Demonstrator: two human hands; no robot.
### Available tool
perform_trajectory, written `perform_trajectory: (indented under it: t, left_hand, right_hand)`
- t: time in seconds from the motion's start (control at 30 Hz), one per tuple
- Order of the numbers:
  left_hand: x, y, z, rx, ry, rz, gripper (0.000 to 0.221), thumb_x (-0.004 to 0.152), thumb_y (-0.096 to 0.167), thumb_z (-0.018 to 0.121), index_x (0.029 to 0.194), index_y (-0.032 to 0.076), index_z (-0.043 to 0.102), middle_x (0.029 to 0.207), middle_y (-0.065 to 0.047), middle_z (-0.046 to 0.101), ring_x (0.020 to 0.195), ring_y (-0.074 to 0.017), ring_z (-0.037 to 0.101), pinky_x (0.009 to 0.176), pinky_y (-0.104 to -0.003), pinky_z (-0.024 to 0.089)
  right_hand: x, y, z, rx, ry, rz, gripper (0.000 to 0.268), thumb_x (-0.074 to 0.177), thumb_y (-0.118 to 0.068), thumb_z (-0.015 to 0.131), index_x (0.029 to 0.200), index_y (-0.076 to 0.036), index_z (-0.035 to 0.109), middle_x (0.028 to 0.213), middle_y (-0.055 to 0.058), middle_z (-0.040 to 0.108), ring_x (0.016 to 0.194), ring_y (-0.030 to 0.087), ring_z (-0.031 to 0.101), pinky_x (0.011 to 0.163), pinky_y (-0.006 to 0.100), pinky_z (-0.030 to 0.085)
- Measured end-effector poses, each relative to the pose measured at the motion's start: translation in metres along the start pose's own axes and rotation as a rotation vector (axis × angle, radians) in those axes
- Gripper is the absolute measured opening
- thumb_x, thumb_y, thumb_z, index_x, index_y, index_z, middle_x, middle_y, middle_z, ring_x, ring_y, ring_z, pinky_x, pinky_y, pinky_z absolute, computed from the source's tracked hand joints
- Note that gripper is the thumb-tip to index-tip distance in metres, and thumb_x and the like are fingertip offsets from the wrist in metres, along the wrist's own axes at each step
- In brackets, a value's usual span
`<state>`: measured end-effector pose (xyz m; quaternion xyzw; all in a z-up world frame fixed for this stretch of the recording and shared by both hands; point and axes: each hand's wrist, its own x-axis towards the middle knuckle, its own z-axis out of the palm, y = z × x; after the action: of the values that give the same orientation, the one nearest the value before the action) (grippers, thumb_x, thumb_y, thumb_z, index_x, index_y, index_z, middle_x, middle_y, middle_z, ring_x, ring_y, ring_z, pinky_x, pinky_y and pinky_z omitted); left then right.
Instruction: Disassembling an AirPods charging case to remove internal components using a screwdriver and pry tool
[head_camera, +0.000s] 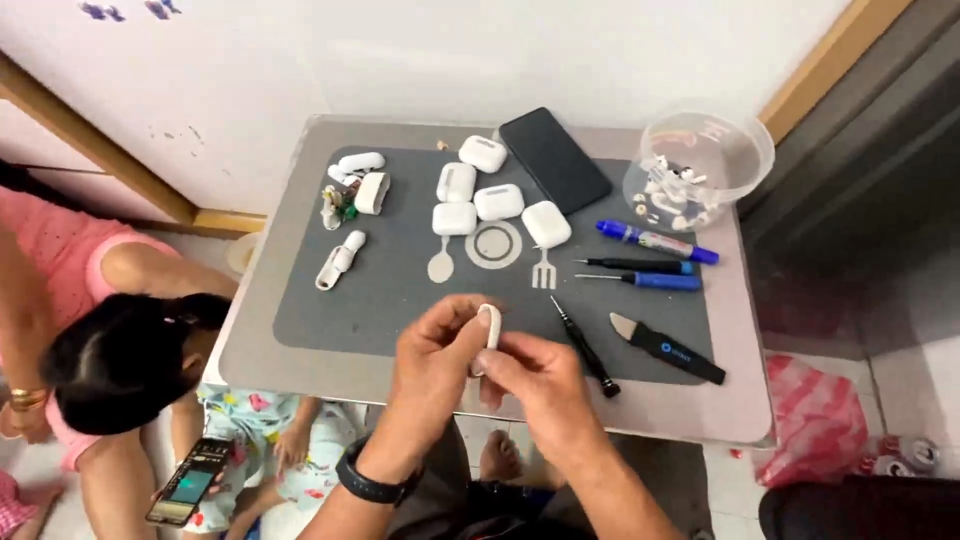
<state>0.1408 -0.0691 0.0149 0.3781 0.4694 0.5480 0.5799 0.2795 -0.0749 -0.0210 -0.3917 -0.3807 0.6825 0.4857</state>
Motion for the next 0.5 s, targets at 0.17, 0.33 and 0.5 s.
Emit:
perform_trajectory:
  t: [0.17,0.33,0.5]
  left_hand:
    - [0.003,-0.007,0.004,0.195,0.094,-0.016,0.016,0.087,0.007,0.071,0.093,-0.004,0.081,0.075,-0.005,0.068,0.068,-0.0109,0.055,0.061,-0.023,0.045]
    - [0.005,-0.009,-0.001,-0.042,0.159,-0.077,0.014,0.088,-0.003,0.071,0.099,-0.009,0.076,0.083,-0.014,0.071,0.066,-0.0195,0.062,0.065,-0.030,0.054]
    - [0.014,-0.012,-0.015,-0.422,0.088,-0.171,0.026,0.100,0.010,0.054,0.113,-0.007,0.066,0.100,-0.015,0.064,0.075,-0.0220,0.060,0.059,-0.031,0.051]
  right_hand:
    - [-0.008,0.001,-0.002,-0.247,0.221,-0.052,0.027,0.081,-0.001,0.075,0.107,0.007,0.081,0.071,0.009,0.073,0.061,0.015,0.061,0.056,0.026,0.051]
    - [-0.003,-0.005,-0.013,0.059,0.210,-0.027,0.027,0.089,-0.001,0.065,0.108,0.016,0.073,0.086,0.019,0.071,0.067,0.022,0.060,0.062,0.035,0.052]
    - [-0.004,-0.001,-0.022,0.203,-0.028,0.020,0.031,0.095,-0.009,0.061,0.116,0.013,0.070,0.091,0.020,0.072,0.069,0.022,0.063,0.063,0.034,0.051]
